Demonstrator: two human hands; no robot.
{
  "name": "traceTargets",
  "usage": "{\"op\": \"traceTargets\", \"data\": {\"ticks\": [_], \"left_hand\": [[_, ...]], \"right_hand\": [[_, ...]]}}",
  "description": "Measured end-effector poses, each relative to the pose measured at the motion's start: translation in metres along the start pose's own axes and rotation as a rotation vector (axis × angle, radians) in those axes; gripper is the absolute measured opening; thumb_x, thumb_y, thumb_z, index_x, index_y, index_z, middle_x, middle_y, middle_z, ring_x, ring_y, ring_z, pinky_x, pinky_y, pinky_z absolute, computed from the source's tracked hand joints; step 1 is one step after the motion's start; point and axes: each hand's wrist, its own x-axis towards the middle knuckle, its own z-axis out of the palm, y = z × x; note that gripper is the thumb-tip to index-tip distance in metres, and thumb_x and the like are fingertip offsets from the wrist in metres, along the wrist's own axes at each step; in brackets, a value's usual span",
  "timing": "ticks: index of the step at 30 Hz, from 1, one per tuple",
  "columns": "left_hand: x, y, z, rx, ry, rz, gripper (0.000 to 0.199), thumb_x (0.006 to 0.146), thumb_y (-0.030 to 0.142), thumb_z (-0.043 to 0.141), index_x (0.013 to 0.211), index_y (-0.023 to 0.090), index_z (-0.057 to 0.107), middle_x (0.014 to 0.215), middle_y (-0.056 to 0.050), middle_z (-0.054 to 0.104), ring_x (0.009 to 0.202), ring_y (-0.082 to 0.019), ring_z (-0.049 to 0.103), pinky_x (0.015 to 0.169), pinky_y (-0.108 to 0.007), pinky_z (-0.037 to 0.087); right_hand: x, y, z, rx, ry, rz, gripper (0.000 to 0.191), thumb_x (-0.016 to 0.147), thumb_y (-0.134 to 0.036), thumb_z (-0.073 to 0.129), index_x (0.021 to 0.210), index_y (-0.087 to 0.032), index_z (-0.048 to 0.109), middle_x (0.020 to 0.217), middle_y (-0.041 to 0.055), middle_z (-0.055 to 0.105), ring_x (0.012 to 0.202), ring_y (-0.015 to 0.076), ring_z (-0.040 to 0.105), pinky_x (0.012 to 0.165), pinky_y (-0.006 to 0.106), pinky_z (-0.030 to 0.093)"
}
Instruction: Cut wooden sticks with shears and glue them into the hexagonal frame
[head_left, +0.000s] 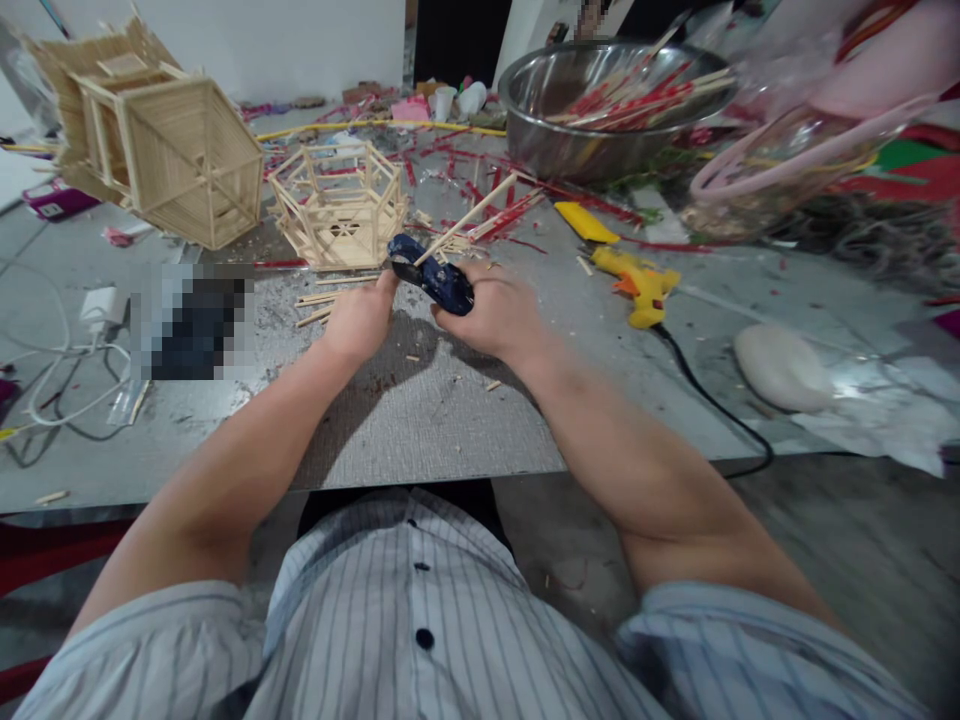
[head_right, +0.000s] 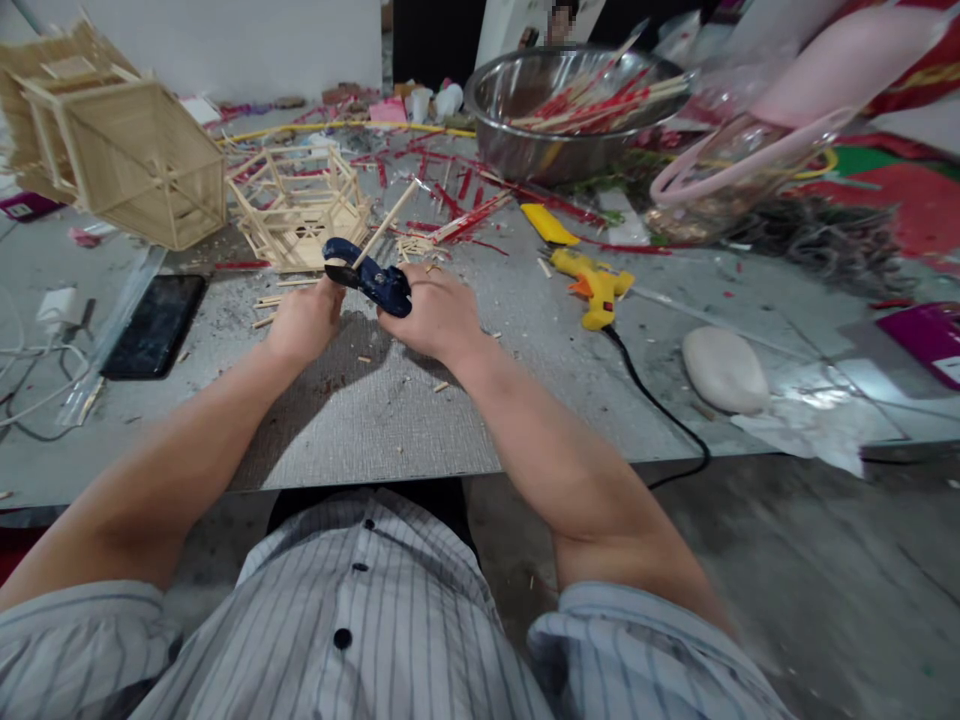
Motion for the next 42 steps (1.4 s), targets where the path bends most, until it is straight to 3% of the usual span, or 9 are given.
{"op": "traceTargets", "data": {"ticks": [11,26,32,39,42], "left_hand": [[0.0,0.0,0.001,-0.003,0.008,-0.02,0.039,0.095,0.018,0.035,0.129,0.016,0.051,0.091,-0.01,0.072,0.085,-0.021,0.07,0.073,-0.028,0.051],[-0.002,0.001,0.001,-0.003,0.035,-0.017,0.036,0.094,0.018,0.037,0.123,0.015,0.057,0.085,-0.012,0.072,0.083,-0.023,0.07,0.069,-0.03,0.05],[-0.002,0.001,0.0,-0.012,0.05,-0.031,0.042,0.094,0.021,0.039,0.134,0.017,0.053,0.09,-0.011,0.073,0.085,-0.021,0.069,0.071,-0.029,0.049],[-0.001,-0.003,-0.005,-0.174,0.109,-0.064,0.044,0.096,0.025,0.033,0.136,0.02,0.053,0.098,-0.012,0.073,0.085,-0.022,0.068,0.074,-0.032,0.05],[0.0,-0.007,-0.006,-0.255,0.184,-0.077,0.045,0.092,0.02,0.037,0.134,0.022,0.053,0.115,-0.014,0.069,0.108,-0.027,0.063,0.088,-0.04,0.05]], "right_hand": [[-0.001,-0.006,-0.008,-0.037,-0.022,-0.008,0.028,0.077,-0.034,0.059,0.101,-0.022,0.066,0.102,0.0081,0.071,0.104,0.028,0.064,0.09,0.04,0.048],[0.004,-0.01,-0.011,-0.198,-0.145,0.073,0.035,0.079,-0.027,0.055,0.112,-0.015,0.062,0.101,0.0147,0.07,0.097,0.0316,0.065,0.08,0.042,0.047],[0.005,-0.013,-0.015,-0.242,-0.184,0.084,0.034,0.082,-0.029,0.054,0.11,-0.013,0.063,0.099,0.0162,0.07,0.093,0.0312,0.065,0.078,0.041,0.047],[0.009,-0.002,-0.015,-0.22,-0.066,0.111,0.028,0.078,-0.032,0.055,0.097,-0.016,0.067,0.089,0.0151,0.071,0.085,0.0319,0.065,0.072,0.042,0.047],[0.011,0.004,-0.013,-0.196,-0.001,0.103,0.027,0.077,-0.034,0.056,0.096,-0.018,0.067,0.084,0.0129,0.071,0.083,0.031,0.065,0.071,0.042,0.047]]}}
